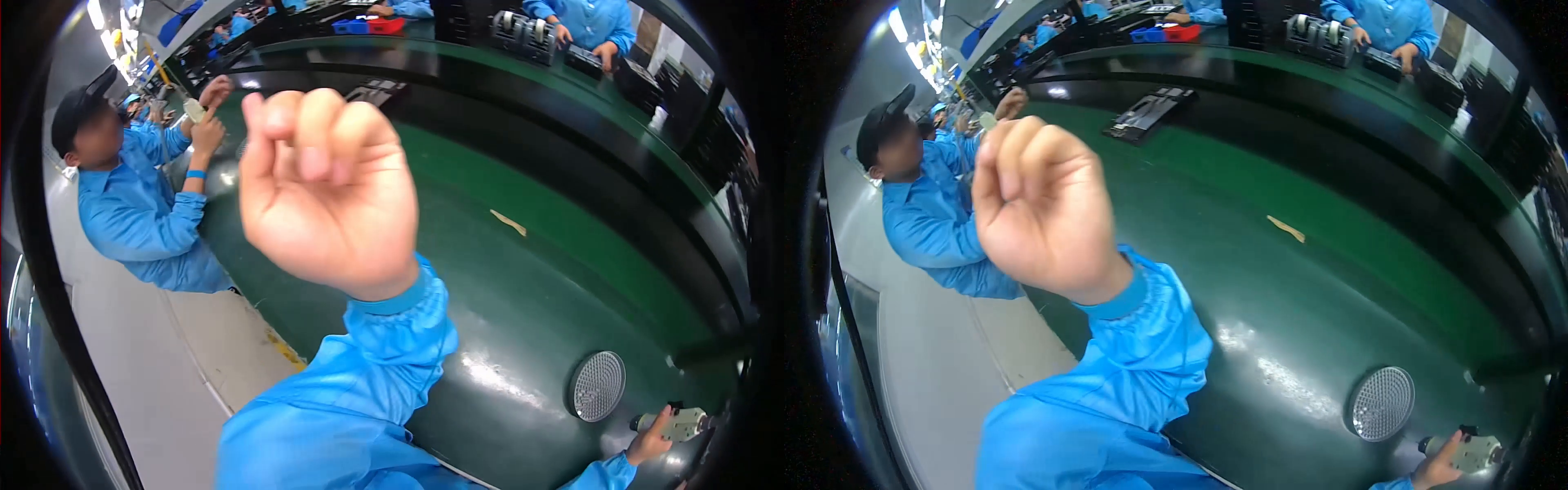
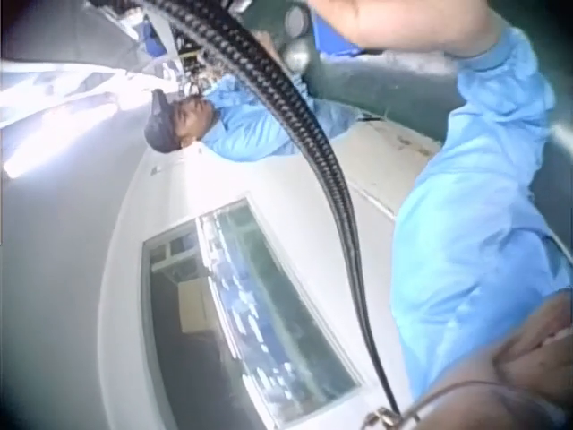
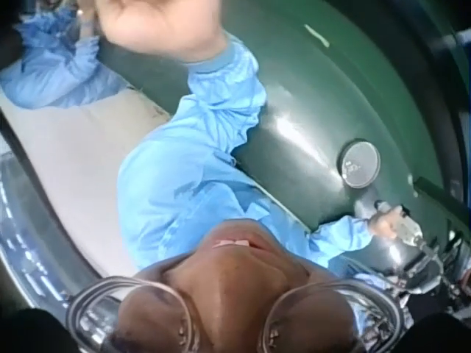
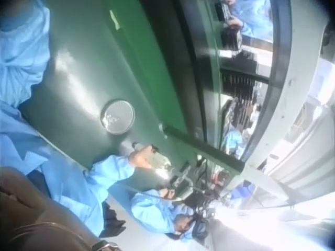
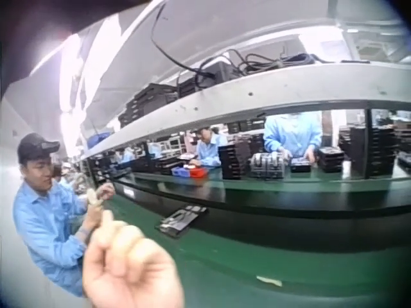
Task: The person assembles electronic screen components into a tablet frame by securing them with screws using an electric screwdriver.
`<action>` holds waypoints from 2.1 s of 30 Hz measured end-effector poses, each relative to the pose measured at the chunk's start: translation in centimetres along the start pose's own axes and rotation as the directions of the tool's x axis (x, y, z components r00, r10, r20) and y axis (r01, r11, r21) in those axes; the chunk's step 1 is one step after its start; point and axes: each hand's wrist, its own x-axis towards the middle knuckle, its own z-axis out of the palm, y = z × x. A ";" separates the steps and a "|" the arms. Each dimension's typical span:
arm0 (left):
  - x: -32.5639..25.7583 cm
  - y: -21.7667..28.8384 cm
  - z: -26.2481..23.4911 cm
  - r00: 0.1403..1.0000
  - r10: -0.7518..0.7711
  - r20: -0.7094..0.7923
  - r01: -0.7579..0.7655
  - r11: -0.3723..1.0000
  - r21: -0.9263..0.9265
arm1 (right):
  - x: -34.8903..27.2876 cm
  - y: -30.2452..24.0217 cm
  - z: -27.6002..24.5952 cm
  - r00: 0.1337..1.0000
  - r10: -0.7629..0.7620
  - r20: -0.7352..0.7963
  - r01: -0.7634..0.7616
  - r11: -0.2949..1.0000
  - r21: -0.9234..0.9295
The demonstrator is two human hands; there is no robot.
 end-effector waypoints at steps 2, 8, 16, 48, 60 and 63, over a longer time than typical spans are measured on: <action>0.2 -1.2 -0.4 1.000 -0.018 -0.006 0.018 0.999 -0.048 | -0.3 -0.4 -0.7 0.997 -0.077 0.003 0.077 0.992 0.098; -2.6 -6.3 2.3 0.961 -0.255 0.106 0.239 0.960 0.146 | -2.2 -2.6 -1.0 0.994 -0.109 0.026 0.106 0.991 0.077; -3.2 -6.9 1.8 0.870 -0.469 0.151 0.458 0.883 0.107 | -3.1 -9.7 0.2 0.965 -0.264 0.005 0.249 0.915 0.316; -1.5 -5.2 0.0 0.888 -0.234 0.396 0.275 0.960 -0.050 | -3.7 -14.6 0.7 0.964 -0.251 0.090 0.219 0.938 0.270; -1.7 -5.8 -2.3 0.890 -0.286 0.354 0.309 0.951 -0.008 | -3.7 -14.1 0.9 0.979 -0.201 0.024 0.192 0.959 0.210; -1.6 -5.6 -2.2 0.904 -0.290 0.314 0.301 0.954 0.014 | -3.7 -15.2 0.6 0.973 -0.223 0.054 0.206 0.953 0.223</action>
